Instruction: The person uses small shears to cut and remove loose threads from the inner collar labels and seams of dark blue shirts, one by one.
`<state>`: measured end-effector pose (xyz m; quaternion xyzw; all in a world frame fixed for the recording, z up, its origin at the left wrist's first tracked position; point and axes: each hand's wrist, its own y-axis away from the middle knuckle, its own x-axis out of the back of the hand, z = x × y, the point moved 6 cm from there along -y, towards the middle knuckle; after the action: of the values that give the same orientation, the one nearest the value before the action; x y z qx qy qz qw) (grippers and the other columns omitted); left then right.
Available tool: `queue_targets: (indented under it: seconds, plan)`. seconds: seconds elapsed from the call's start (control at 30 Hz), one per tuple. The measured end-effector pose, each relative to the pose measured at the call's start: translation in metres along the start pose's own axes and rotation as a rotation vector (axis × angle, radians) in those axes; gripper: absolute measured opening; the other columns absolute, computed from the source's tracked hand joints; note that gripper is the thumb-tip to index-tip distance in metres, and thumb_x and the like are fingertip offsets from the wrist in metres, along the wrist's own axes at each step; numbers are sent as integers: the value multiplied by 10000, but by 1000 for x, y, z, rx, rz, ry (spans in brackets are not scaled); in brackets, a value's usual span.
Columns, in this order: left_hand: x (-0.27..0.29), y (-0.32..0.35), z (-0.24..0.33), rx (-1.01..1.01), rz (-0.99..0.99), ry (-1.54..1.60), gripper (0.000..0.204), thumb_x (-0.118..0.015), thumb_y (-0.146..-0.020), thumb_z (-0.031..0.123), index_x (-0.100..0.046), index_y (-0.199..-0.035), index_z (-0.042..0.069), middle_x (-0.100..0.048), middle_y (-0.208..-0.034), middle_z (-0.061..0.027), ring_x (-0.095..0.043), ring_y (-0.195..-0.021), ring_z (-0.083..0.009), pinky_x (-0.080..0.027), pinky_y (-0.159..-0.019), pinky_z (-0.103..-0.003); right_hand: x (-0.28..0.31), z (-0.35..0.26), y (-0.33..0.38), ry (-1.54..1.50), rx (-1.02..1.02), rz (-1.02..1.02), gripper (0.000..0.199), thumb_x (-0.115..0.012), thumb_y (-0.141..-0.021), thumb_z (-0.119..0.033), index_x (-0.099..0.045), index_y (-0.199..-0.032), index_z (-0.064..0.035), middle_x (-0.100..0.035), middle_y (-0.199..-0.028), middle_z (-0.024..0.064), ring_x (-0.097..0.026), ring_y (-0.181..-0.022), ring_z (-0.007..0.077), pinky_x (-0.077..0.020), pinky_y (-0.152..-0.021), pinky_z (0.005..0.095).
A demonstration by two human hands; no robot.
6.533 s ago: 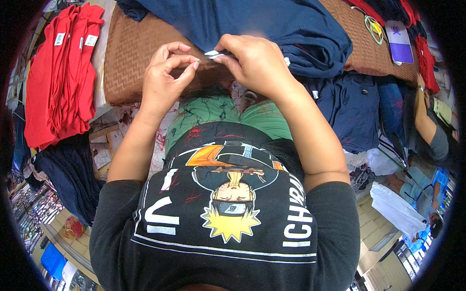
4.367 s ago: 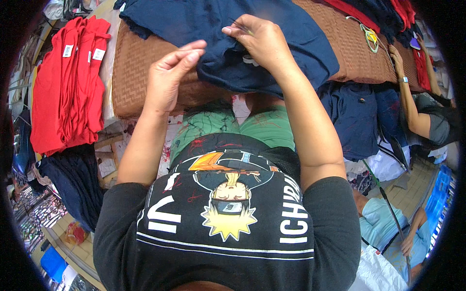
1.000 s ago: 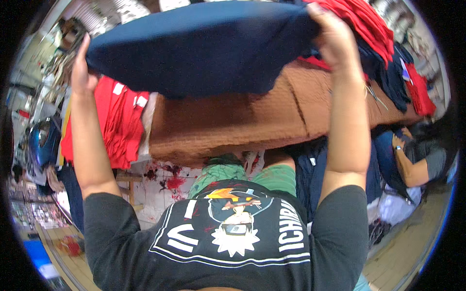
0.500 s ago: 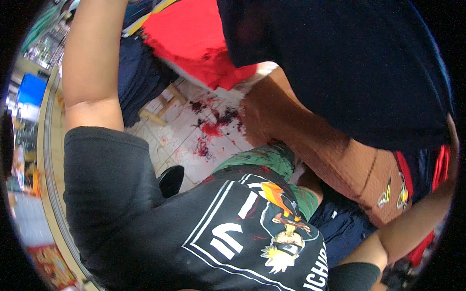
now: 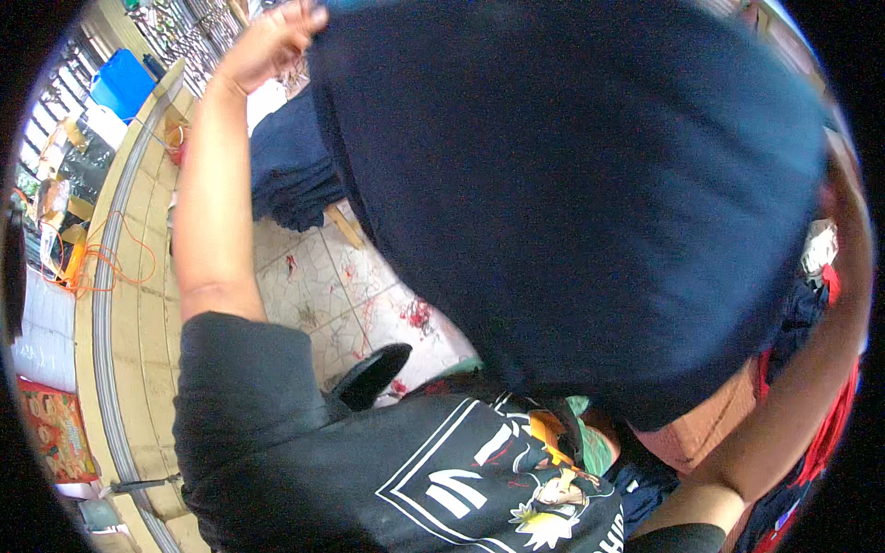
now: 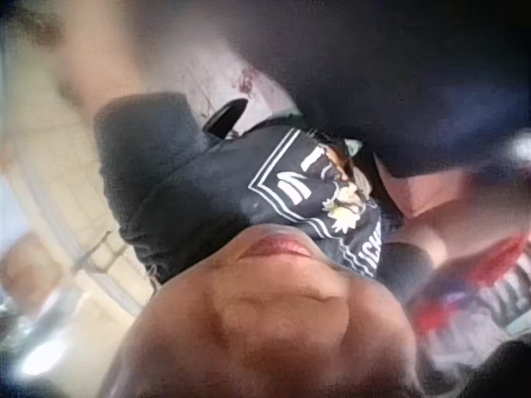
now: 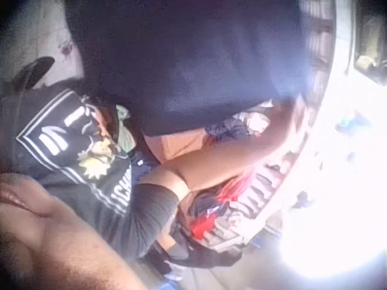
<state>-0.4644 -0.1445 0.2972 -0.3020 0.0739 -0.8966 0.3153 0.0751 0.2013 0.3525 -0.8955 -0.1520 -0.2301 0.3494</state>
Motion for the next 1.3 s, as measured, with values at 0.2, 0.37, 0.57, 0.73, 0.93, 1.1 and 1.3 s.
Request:
queue_targets:
  seconds: [0.2, 0.37, 0.57, 0.73, 0.93, 1.1, 1.3]
  plan:
    - [190, 41, -24, -440, 877, 231, 238, -692, -852, 152, -615, -997, -19, -681, -907, -109, -635, -786, -180, -508, -726, -270, -192, -149, -20, -708, 224, -191, 402, -529, -964, -190, -504, -1290, 44, -544, -1272, 222, -508, -1241, 226, -398, -1075, 339]
    - [268, 89, -63, -494, 1073, 379, 340, -536, -903, 3, -404, -1176, -152, -521, -1163, -286, -567, -1099, -400, -456, -1006, -462, -276, -243, 13, -306, 138, -353, 409, -557, -941, -266, -540, -1273, -27, -609, -1219, 135, -582, -1114, 214, -464, -986, 335]
    - [197, 123, -290, -56, 1107, 395, 129, -586, -848, 46, -545, -967, 19, -563, -853, -32, -540, -728, -121, -442, -609, -241, -299, -173, 16, -110, 474, -522, 297, -586, -934, -202, -633, -1142, 5, -666, -1043, 79, -608, -969, 135, -464, -893, 271]
    - [217, 223, -472, 919, 1237, 59, 339, -606, -803, 145, -626, -1092, -31, -641, -1058, -152, -629, -901, -237, -499, -797, -336, -240, -76, 12, 47, 183, -539, 230, -594, -917, -164, -658, -1079, -13, -663, -913, 21, -582, -803, 75, -472, -725, 235]
    - [200, 60, -434, 671, 1230, -97, 418, -577, -878, 353, -632, -975, -50, -640, -1009, -237, -636, -896, -336, -501, -771, -426, -108, -15, 27, 414, 93, -441, 189, -603, -917, -155, -642, -1045, -21, -635, -879, 21, -566, -774, 88, -465, -722, 250]
    - [89, -127, -145, -387, 857, -340, 374, -595, -920, 351, -676, -967, -10, -702, -964, -129, -671, -853, -210, -504, -782, -334, -76, 10, 87, 727, -96, -614, 236, -652, -839, -116, -643, -1057, -25, -671, -935, 124, -645, -814, 221, -516, -725, 346]
    - [-258, -129, 130, -851, 282, 96, 185, -601, -926, 131, -692, -1081, 87, -673, -1091, -31, -607, -936, -101, -464, -859, -251, 128, 131, 182, 879, -715, -433, 385, -697, -816, -333, -659, -985, 11, -658, -806, 89, -631, -703, 165, -512, -598, 323]
